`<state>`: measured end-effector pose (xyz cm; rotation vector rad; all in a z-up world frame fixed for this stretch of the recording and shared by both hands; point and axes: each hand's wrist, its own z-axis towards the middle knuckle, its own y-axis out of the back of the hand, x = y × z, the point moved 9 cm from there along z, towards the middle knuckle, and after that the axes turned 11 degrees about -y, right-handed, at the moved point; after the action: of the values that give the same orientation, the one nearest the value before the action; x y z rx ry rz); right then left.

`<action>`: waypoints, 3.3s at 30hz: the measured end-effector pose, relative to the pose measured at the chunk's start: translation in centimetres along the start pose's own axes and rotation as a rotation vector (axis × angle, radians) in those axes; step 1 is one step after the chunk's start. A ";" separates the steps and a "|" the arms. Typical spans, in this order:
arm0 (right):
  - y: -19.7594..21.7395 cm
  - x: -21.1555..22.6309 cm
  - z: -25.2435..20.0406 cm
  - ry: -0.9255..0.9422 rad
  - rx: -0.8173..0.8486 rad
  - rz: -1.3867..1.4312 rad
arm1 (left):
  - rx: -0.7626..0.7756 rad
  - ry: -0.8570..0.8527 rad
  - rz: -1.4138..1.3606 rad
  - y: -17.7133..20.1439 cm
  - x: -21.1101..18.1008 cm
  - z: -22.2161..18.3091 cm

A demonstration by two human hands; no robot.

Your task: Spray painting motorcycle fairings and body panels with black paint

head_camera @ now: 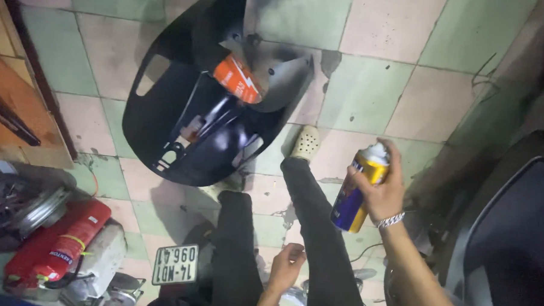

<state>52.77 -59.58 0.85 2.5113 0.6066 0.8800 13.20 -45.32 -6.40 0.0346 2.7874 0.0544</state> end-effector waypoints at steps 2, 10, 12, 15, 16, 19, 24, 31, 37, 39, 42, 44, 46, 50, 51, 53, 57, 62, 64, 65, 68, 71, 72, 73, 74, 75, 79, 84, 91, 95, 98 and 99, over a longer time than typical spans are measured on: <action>1.2 -1.3 -0.2 -0.062 0.049 -0.070 | 0.068 0.090 0.006 -1.9 -5.5 -1.3; 4.9 -2.4 -0.3 -0.024 0.124 -0.083 | -0.181 -0.130 -0.045 -1.2 -6.1 -0.3; 6.2 -1.1 -1.5 0.024 0.140 -0.061 | -0.191 -0.152 0.003 -1.0 -6.3 -0.9; 8.7 -0.6 -3.7 -0.034 0.116 -0.082 | -0.225 -0.195 -0.011 -1.2 -7.8 -2.0; 9.6 -0.2 -4.6 0.022 0.112 -0.072 | -0.238 -0.239 -0.024 -1.5 -8.9 -2.6; 11.9 0.5 -7.1 0.106 0.115 -0.084 | -0.290 -0.344 -0.098 -2.3 -12.6 -4.9; 15.1 1.8 -15.6 0.253 0.147 -0.082 | -0.324 -0.477 -0.208 -4.8 -14.5 -11.9; 18.8 2.8 -26.7 0.409 0.265 -0.135 | -0.526 -0.604 -0.223 -6.9 -12.4 -24.5; 20.2 2.9 -31.9 0.487 0.392 -0.238 | -0.635 -0.625 -0.141 -7.8 -13.5 -31.1; 20.5 2.8 -32.0 0.500 0.445 -0.305 | -0.679 -0.620 -0.123 -8.4 -15.0 -32.9; 20.8 4.8 -32.1 0.577 0.493 -0.351 | -0.765 -0.650 -0.096 -8.9 -18.2 -34.4; 21.2 6.6 -32.5 0.629 0.499 -0.357 | -0.784 -0.695 -0.121 -9.6 -20.8 -34.9; 20.9 8.0 -31.3 0.673 0.534 -0.360 | -0.832 -0.692 -0.144 -10.6 -22.4 -34.7; 22.1 13.2 -31.9 0.929 0.746 -0.200 | -0.797 -0.678 -0.216 -12.5 -23.4 -34.5; 22.0 18.0 -26.9 0.938 0.758 -0.206 | -0.811 -0.676 -0.224 -12.4 -23.4 -34.7; 21.4 20.5 -15.2 -0.351 1.347 0.959 | -0.701 -0.507 -0.059 -13.2 -22.8 -34.1; 25.5 21.9 -20.6 0.616 0.827 0.520 | -0.858 -0.517 -0.168 -12.5 -20.7 -34.3; 24.2 23.6 -20.6 0.615 0.761 0.483 | -0.914 -0.466 -0.352 -11.5 -20.8 -36.5; 22.1 20.5 -22.9 0.535 0.577 0.185 | -0.906 -0.474 -0.387 -12.4 -19.6 -34.8; 21.4 18.5 -23.6 0.455 0.384 -0.104 | -0.897 -0.492 -0.419 -12.8 -19.0 -33.9; 20.5 16.2 -21.0 0.534 0.554 0.165 | -0.851 -0.488 -0.418 -12.9 -16.9 -32.5; 19.5 17.5 -19.8 0.448 0.600 0.621 | -0.868 -0.508 -0.466 -9.7 -16.3 -33.1; 18.9 16.0 -21.6 0.441 0.581 0.632 | -0.850 -0.510 -0.452 -8.9 -15.6 -32.6; 16.7 14.9 -24.4 0.490 0.702 0.444 | -0.829 -0.517 -0.415 -8.0 -14.9 -32.0; 14.5 13.2 -27.5 0.536 0.806 0.258 | -0.794 -0.529 -0.372 -7.1 -14.0 -31.3; 13.2 12.4 -26.9 0.526 0.774 0.274 | -0.763 -0.536 -0.353 -5.9 -13.2 -31.2; 9.4 8.9 -26.5 0.756 0.324 0.175 | -0.632 -0.551 -0.279 -0.8 -7.9 -28.1; -6.1 -3.2 -29.2 0.783 0.240 -0.388 | -0.392 -0.498 -0.240 4.7 5.0 -14.9; -19.3 -8.6 -24.0 0.826 -0.078 -0.177 | -0.269 -0.357 -0.096 5.2 21.3 -1.3; -26.5 -12.2 -24.0 0.672 -0.026 0.016 | 0.094 -0.039 -0.049 1.9 26.9 -1.3; -36.6 -14.4 -30.4 1.245 0.055 -0.175 | -0.037 -0.207 -0.193 2.2 27.3 -0.9; -37.1 -15.7 -30.8 1.246 0.043 -0.176 | -0.031 -0.215 -0.187 2.2 27.7 -0.4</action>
<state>11.70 -30.14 -3.36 1.6184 1.1460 2.3153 -12.85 -42.25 -15.47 -0.2154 2.5621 0.0437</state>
